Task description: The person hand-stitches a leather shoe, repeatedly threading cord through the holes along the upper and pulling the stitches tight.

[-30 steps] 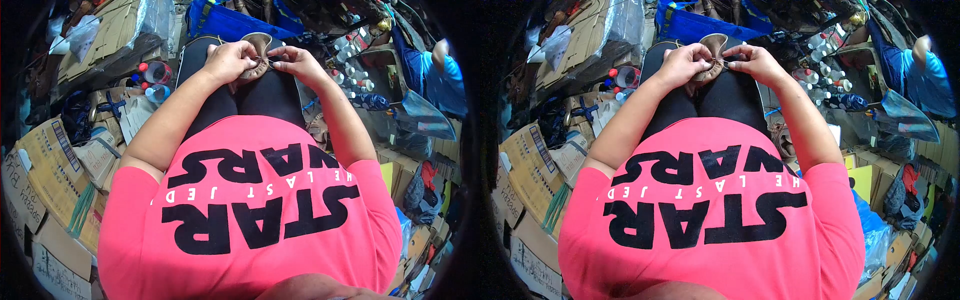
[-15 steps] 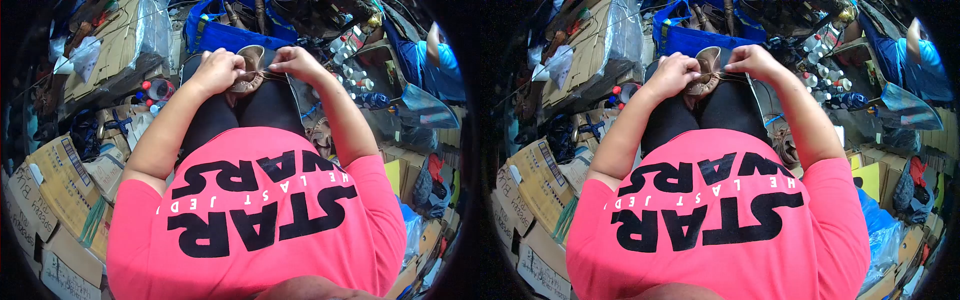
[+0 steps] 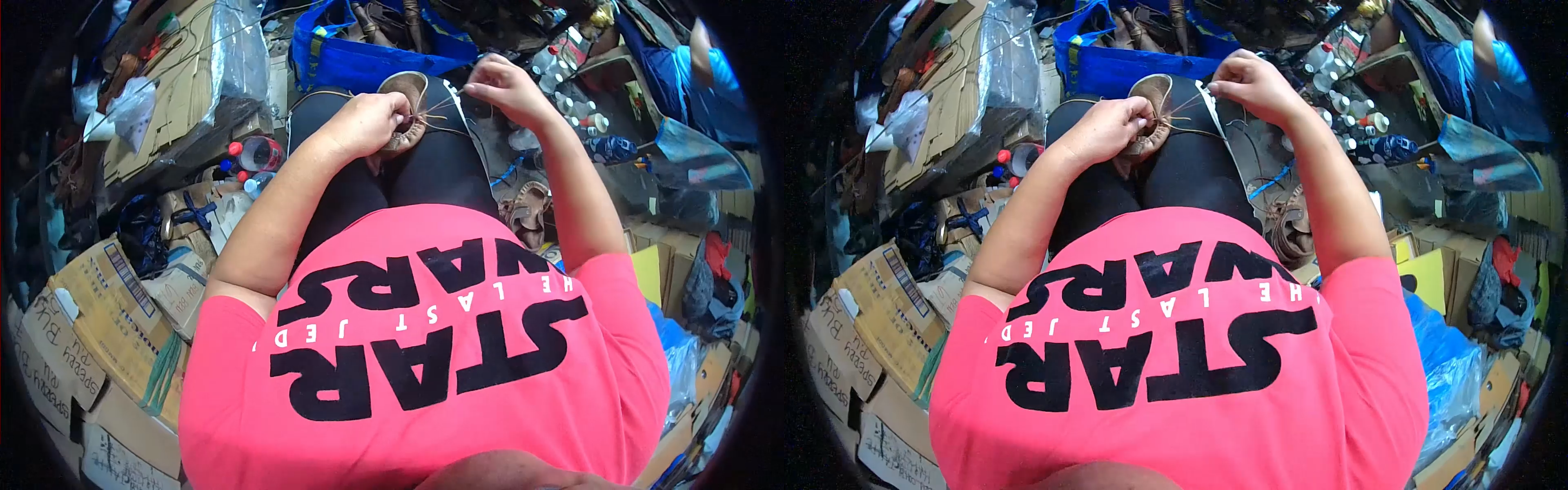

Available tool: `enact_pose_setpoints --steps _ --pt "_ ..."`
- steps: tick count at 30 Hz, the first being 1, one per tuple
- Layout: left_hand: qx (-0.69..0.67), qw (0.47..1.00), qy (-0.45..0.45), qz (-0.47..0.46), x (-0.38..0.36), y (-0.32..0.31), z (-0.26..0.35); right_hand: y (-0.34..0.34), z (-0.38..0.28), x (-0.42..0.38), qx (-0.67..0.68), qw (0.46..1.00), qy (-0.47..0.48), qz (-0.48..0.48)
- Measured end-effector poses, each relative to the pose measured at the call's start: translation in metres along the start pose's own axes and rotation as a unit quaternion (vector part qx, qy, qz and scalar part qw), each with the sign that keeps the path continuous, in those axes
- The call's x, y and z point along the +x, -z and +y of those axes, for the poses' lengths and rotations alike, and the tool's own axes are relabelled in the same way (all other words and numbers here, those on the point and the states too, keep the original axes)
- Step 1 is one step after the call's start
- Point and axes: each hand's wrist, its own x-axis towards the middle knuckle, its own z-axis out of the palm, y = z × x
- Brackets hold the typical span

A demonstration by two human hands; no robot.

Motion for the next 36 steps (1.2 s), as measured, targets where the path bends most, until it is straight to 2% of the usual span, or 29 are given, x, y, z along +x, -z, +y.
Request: enact_pose_setpoints --steps 2,4,5,7,10,11,12,14,16,17,18,20,21,22,23,25,26,28,29,30,32,33,34,35,36 --pt "0.020 1.000 -0.020 0.006 0.003 0.001 0.000 -0.009 0.026 0.013 -0.203 0.978 0.003 0.048" --pt "0.052 0.998 -0.021 0.006 0.002 0.005 0.000 -0.007 0.011 0.014 -0.263 0.953 0.076 0.133" --pt "0.056 0.998 -0.018 0.002 0.001 0.005 0.000 -0.005 0.001 0.016 -0.262 0.953 0.080 0.129" --pt "0.067 0.998 -0.014 0.000 0.000 0.004 -0.001 -0.002 -0.033 0.012 -0.286 0.945 0.157 -0.012" --pt "0.087 0.996 -0.022 -0.005 0.001 0.002 -0.001 -0.028 -0.049 0.008 -0.419 0.879 0.196 -0.115" --pt "0.085 0.996 -0.041 0.008 0.001 0.000 -0.004 -0.037 -0.051 0.008 -0.408 0.879 0.211 -0.128" --pt "0.081 0.995 -0.056 0.021 -0.002 0.001 -0.004 -0.042 -0.056 0.009 -0.410 0.881 0.181 -0.153" --pt "0.090 0.994 -0.064 0.019 -0.010 0.007 -0.006 -0.039 -0.046 0.011 -0.363 0.892 0.236 -0.134" --pt "0.100 0.992 -0.072 0.013 -0.023 0.017 -0.015 -0.033 -0.036 0.011 -0.358 0.895 0.230 -0.137" --pt "0.158 0.984 -0.072 0.032 -0.034 0.025 -0.027 -0.028 -0.029 0.006 -0.352 0.899 0.218 -0.139" --pt "0.216 0.972 -0.073 0.052 -0.046 0.035 -0.038 -0.019 -0.016 -0.002 -0.318 0.924 0.195 -0.091" --pt "0.117 0.979 0.055 0.155 -0.087 0.056 -0.051 0.003 0.026 -0.015 -0.327 0.937 0.091 -0.077" --pt "0.005 0.983 0.069 0.172 -0.099 0.068 -0.063 0.004 0.026 -0.019 -0.134 0.990 -0.007 -0.045" --pt "-0.110 0.972 0.085 0.189 -0.105 0.075 -0.062 0.009 0.012 -0.021 0.064 0.992 -0.105 -0.012" --pt "-0.166 0.962 0.070 0.203 -0.104 0.080 -0.058 0.018 -0.005 -0.016 0.143 0.979 -0.147 0.004" --pt "-0.266 0.940 0.033 0.212 -0.090 0.095 -0.014 0.000 -0.013 0.007 0.305 0.949 -0.049 0.060" --pt "-0.319 0.925 -0.039 0.204 -0.077 0.091 0.004 -0.014 -0.032 0.019 0.376 0.923 -0.013 0.081" --pt "-0.431 0.875 -0.158 0.153 -0.055 0.070 0.044 -0.038 -0.061 0.031 0.446 0.893 0.036 0.042" --pt "-0.486 0.841 -0.207 0.114 -0.047 0.059 0.060 -0.049 -0.073 0.033 0.514 0.856 0.057 -0.010" --pt "-0.549 0.813 -0.195 0.016 -0.045 0.050 0.063 -0.051 -0.082 0.025 0.549 0.832 0.043 -0.067" --pt "-0.589 0.793 -0.055 -0.144 -0.058 0.045 0.059 -0.055 -0.082 0.008 0.435 0.894 0.027 -0.107" --pt "-0.591 0.792 -0.054 -0.142 -0.063 0.045 0.049 -0.058 -0.070 0.002 0.228 0.963 0.115 -0.086" --pt "-0.276 0.954 -0.107 -0.041 -0.070 0.047 0.033 -0.046 -0.060 -0.009 0.088 0.984 0.101 -0.117" --pt "0.077 0.984 -0.145 0.063 -0.079 0.053 0.017 -0.030 -0.047 -0.024 -0.052 0.984 0.083 -0.147" --pt "0.172 0.981 -0.046 0.076 -0.095 0.071 -0.001 -0.016 -0.030 -0.038 -0.067 0.991 0.002 -0.117"
